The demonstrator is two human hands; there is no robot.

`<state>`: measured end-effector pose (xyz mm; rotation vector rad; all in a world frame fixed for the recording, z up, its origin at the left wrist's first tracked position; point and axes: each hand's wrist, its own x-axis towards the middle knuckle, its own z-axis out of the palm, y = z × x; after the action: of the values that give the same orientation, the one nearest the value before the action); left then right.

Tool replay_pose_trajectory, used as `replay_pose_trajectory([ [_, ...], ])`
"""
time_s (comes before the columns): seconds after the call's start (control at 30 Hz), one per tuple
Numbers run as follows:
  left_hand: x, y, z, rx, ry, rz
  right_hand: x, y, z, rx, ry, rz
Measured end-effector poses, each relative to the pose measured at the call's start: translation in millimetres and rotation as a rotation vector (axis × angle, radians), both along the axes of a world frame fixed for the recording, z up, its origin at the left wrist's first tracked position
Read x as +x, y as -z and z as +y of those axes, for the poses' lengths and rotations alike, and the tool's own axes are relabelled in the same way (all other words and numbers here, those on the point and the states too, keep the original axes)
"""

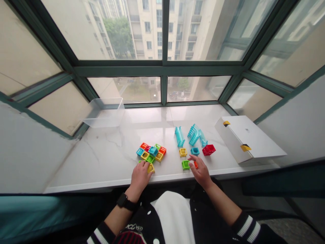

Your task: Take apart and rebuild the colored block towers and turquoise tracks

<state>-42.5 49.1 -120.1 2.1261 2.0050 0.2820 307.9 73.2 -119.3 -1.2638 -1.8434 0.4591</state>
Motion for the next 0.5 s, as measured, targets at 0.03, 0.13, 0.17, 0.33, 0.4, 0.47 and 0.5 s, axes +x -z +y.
replay_pose_trajectory([
  [0.03,0,-0.4,0,-0.006,0.0,-0.009,0,0.6,0,-0.003,0.006,-0.001],
  [0.13,0,-1.6,-1,-0.023,0.002,-0.034,0,2.2,0,-0.016,0.013,0.002],
  [0.17,-1,-1.6,-2,-0.024,0.006,-0.043,0,2.9,0,-0.022,0.012,0.002],
  [0.33,-8,2.1,-4,-0.012,0.044,-0.131,0,9.4,-1,-0.06,0.015,0.006],
  [0.4,-11,4.7,-5,-0.014,0.062,-0.189,-1,12.1,-2,-0.077,0.012,0.013],
  [0.47,-13,7.6,-5,-0.017,0.083,-0.25,-2,13.7,-3,-0.089,0.004,0.022],
  [0.5,-13,9.0,-5,-0.015,0.089,-0.28,-2,13.8,-3,-0.093,-0.001,0.027],
])
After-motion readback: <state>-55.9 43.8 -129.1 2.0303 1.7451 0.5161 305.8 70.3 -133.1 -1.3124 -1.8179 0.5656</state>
